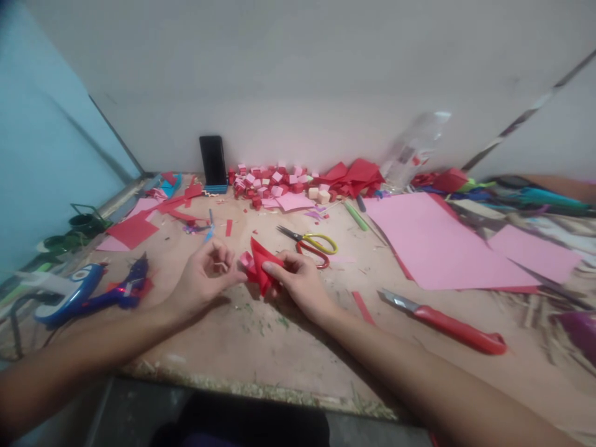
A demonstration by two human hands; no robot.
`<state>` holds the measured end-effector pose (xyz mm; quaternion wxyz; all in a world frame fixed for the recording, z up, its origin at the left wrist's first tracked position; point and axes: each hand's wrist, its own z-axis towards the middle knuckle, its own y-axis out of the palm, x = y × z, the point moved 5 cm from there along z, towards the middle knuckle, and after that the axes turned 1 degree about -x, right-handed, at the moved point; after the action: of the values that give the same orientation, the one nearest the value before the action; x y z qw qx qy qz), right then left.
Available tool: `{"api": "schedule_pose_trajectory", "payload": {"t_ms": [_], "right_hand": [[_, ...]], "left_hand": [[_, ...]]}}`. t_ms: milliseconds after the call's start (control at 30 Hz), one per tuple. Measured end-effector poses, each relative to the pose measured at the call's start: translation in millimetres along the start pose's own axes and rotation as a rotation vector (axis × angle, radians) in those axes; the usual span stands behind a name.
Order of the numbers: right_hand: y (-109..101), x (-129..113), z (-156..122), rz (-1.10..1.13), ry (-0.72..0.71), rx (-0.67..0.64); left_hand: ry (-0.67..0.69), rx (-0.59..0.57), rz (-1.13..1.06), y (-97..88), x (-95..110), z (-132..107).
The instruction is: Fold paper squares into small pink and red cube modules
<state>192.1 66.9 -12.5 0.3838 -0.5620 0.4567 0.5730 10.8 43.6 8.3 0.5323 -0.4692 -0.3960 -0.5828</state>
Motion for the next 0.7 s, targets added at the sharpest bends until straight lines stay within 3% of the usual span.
{"api": "schedule_pose_trajectory", "payload": {"t_ms": [133, 233, 433, 700], "right_hand": [[-1, 1, 1, -0.048, -0.021, -0.040], [1, 3, 1, -0.068, 0.001, -0.096], [2, 5, 2, -0.085, -0.011, -0.146], [2, 1, -2, -0.127, 0.001, -0.211]], "left_hand": [[-0.031, -0.125, 0.262, 12.4, -4, -8], [-0.099, -0.193, 0.305, 18.9, -12, -12], [-0.099, -0.210, 0.130, 18.4, -16, -9], [-0.247, -0.141, -0.186, 12.4, -21, 2]]}}
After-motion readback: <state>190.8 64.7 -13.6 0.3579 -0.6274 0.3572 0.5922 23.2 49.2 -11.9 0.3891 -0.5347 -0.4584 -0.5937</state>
